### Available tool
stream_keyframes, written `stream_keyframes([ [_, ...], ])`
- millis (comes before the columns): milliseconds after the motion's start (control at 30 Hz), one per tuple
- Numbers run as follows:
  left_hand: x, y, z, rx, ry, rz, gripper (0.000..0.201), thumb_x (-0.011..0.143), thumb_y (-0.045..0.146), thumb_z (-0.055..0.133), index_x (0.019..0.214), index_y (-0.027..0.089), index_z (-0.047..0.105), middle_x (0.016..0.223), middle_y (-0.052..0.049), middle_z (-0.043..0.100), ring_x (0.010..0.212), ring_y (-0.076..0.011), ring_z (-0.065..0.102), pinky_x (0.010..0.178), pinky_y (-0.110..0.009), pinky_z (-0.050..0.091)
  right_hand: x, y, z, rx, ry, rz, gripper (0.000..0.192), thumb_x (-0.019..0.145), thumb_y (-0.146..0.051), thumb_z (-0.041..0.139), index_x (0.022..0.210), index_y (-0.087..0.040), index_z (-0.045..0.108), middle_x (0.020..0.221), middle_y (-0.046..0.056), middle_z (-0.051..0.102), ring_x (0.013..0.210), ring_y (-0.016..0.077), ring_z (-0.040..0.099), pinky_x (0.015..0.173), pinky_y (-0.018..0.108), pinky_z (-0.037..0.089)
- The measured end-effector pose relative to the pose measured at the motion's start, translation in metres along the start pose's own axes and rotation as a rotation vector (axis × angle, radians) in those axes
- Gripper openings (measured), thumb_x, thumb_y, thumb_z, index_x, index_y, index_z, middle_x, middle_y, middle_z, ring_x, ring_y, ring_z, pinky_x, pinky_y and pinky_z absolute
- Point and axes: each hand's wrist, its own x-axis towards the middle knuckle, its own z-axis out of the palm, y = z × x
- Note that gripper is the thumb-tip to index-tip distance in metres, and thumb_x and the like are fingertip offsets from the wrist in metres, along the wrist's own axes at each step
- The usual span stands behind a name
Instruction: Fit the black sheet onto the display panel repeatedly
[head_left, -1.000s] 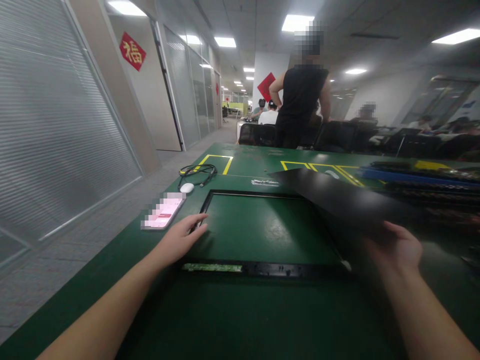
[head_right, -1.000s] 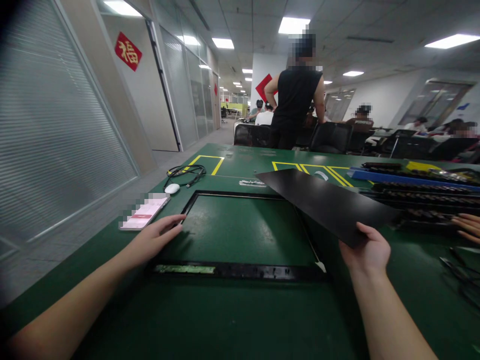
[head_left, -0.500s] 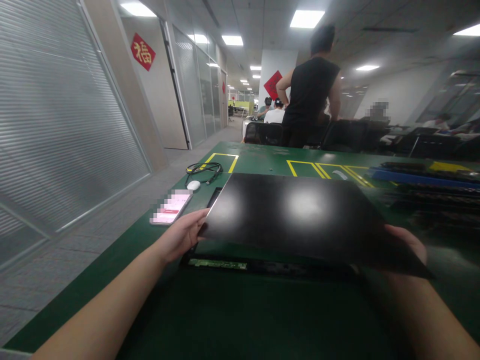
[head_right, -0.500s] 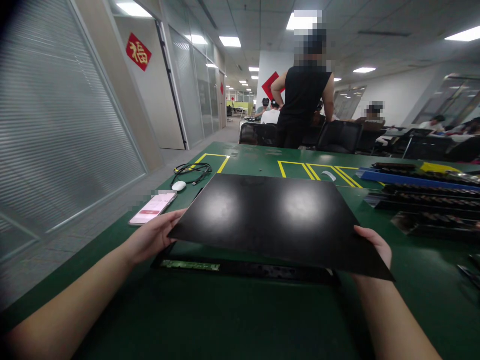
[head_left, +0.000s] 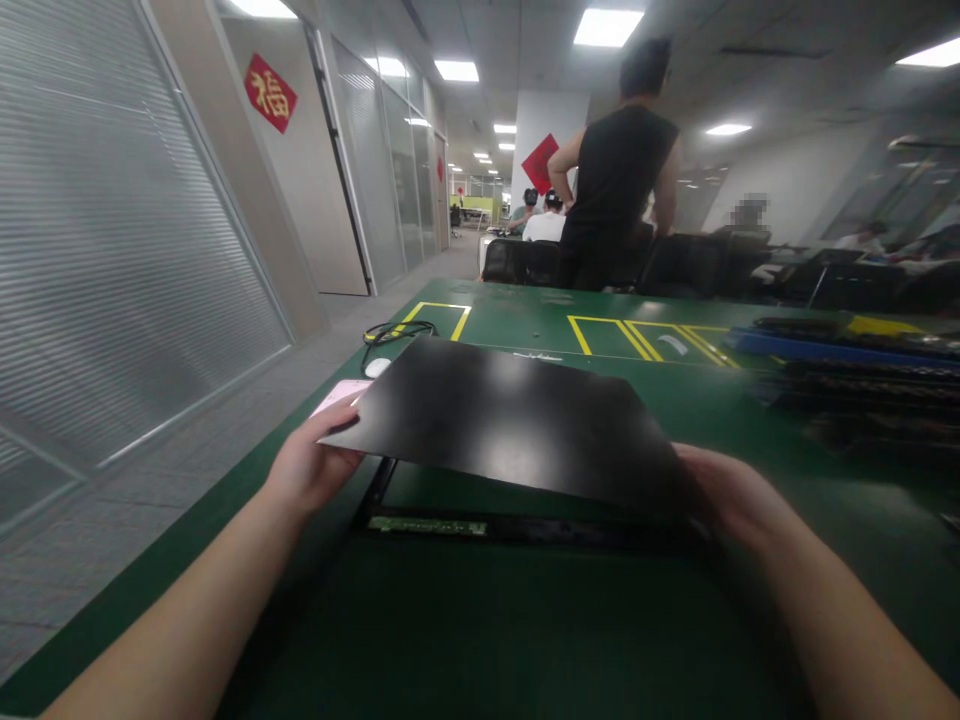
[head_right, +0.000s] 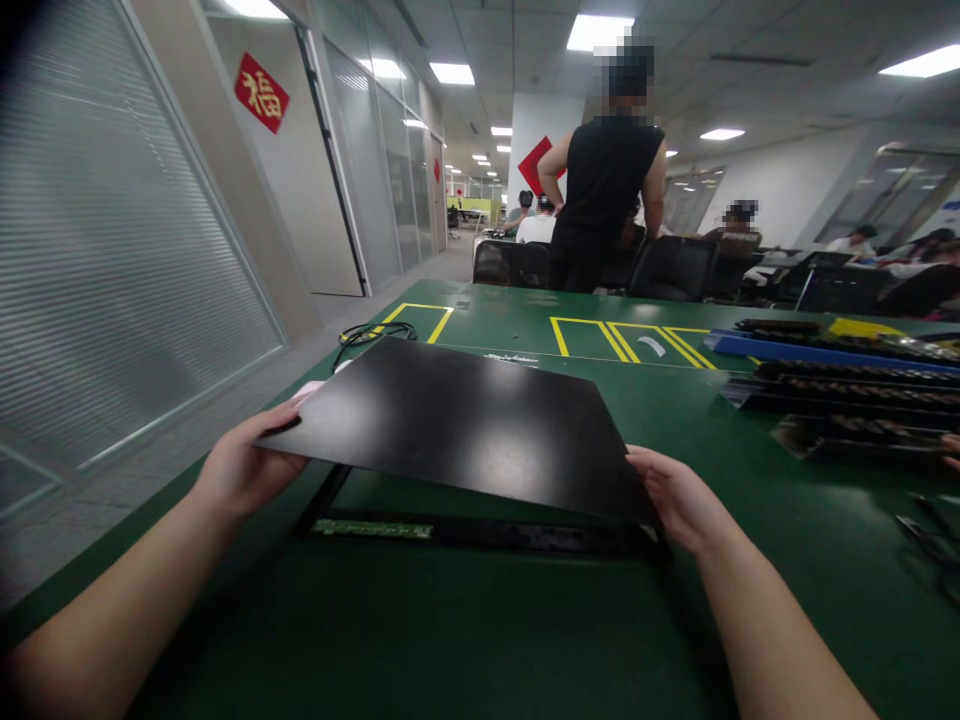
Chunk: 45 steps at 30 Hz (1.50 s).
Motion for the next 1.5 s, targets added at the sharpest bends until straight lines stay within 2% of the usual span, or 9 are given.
stream_keyframes([
  [100, -0.002, 0.004, -0.001, 0.038, -0.060, 0.048, 0.031, 0.067, 0.011, 0.067, 0.097, 0.016, 0.076, 0.091, -0.003, 0.077, 0.069, -0.0135, 0.067, 0.061, -0.019, 0.057, 0.003, 0.001, -0.002, 0.050, -0.020, 0.034, 0.029, 0.078, -0.027, 0.057, 0.102, -0.019, 0.072, 0.113, 0.011, 0.073, 0.099, 0.0252, 0.069, 0.081, 0.036, 0.056],
  [167, -0.002, 0.005, -0.004, 0.068, -0.086, 0.074, 0.030, 0.067, 0.014, 0.068, 0.097, 0.015, 0.076, 0.092, -0.004, 0.077, 0.072, -0.0150, 0.068, 0.063, -0.019, 0.057, 0.004, 0.000, -0.003, 0.064, 0.029, 0.037, 0.032, 0.079, -0.024, 0.056, 0.106, -0.016, 0.070, 0.115, 0.013, 0.072, 0.096, 0.0222, 0.069, 0.078, 0.031, 0.055],
  [367, -0.001, 0.005, -0.007, 0.105, -0.102, 0.076, 0.033, 0.069, 0.018, 0.068, 0.100, 0.015, 0.076, 0.094, -0.005, 0.077, 0.078, -0.0183, 0.069, 0.068, -0.021, 0.057, -0.002, -0.006, 0.006, -0.013, 0.178, 0.019, 0.050, 0.077, -0.022, 0.060, 0.126, -0.015, 0.056, 0.100, 0.015, 0.075, 0.082, 0.0216, 0.071, 0.076, 0.034, 0.055],
  [533, -0.004, 0.004, -0.002, 0.119, -0.056, 0.041, 0.036, 0.068, 0.016, 0.068, 0.103, 0.016, 0.076, 0.097, -0.005, 0.077, 0.080, -0.0183, 0.069, 0.069, -0.021, 0.056, -0.002, -0.005, 0.008, -0.091, 0.235, -0.017, 0.046, 0.075, -0.025, 0.060, 0.120, -0.017, 0.059, 0.093, 0.012, 0.076, 0.078, 0.0211, 0.071, 0.068, 0.031, 0.053],
  [667, -0.006, 0.001, 0.002, 0.142, -0.065, 0.034, 0.036, 0.068, 0.017, 0.069, 0.103, 0.021, 0.076, 0.102, -0.002, 0.077, 0.090, -0.0219, 0.069, 0.070, -0.024, 0.056, 0.002, -0.003, 0.004, -0.196, 0.330, -0.072, 0.045, 0.072, -0.029, 0.061, 0.115, -0.017, 0.064, 0.087, 0.012, 0.076, 0.067, 0.0185, 0.066, 0.051, 0.025, 0.043],
  [767, -0.007, -0.001, 0.004, 0.158, -0.054, 0.031, 0.038, 0.067, 0.018, 0.072, 0.104, 0.022, 0.076, 0.104, -0.002, 0.078, 0.094, -0.0238, 0.069, 0.069, -0.024, 0.056, 0.005, -0.001, 0.003, -0.246, 0.383, -0.088, 0.046, 0.069, -0.031, 0.061, 0.112, -0.016, 0.066, 0.082, 0.012, 0.076, 0.056, 0.0161, 0.059, 0.046, 0.025, 0.037],
  [933, -0.007, -0.003, 0.005, 0.211, -0.069, 0.016, 0.037, 0.065, 0.019, 0.074, 0.101, 0.016, 0.077, 0.103, -0.006, 0.077, 0.093, -0.0227, 0.069, 0.068, -0.021, 0.054, 0.003, -0.002, 0.007, -0.288, 0.429, -0.093, 0.043, 0.069, -0.035, 0.061, 0.108, -0.016, 0.067, 0.073, 0.010, 0.075, 0.052, 0.0148, 0.053, 0.051, 0.027, 0.040],
  [1067, -0.005, -0.006, 0.004, 0.227, -0.068, 0.021, 0.034, 0.066, 0.020, 0.074, 0.100, 0.017, 0.077, 0.101, -0.005, 0.078, 0.092, -0.0229, 0.070, 0.069, -0.022, 0.055, 0.000, -0.005, 0.011, -0.348, 0.453, -0.097, 0.041, 0.071, -0.037, 0.061, 0.106, -0.016, 0.067, 0.067, 0.009, 0.074, 0.051, 0.0152, 0.052, 0.054, 0.029, 0.042],
  [1500, -0.007, -0.010, 0.005, 0.279, -0.071, 0.008, 0.035, 0.070, 0.020, 0.071, 0.105, 0.018, 0.076, 0.105, -0.004, 0.077, 0.093, -0.0231, 0.070, 0.070, -0.024, 0.055, 0.000, -0.003, 0.007, -0.425, 0.463, -0.138, 0.041, 0.070, -0.040, 0.061, 0.103, -0.016, 0.068, 0.069, 0.010, 0.074, 0.062, 0.0220, 0.063, 0.055, 0.032, 0.045],
])
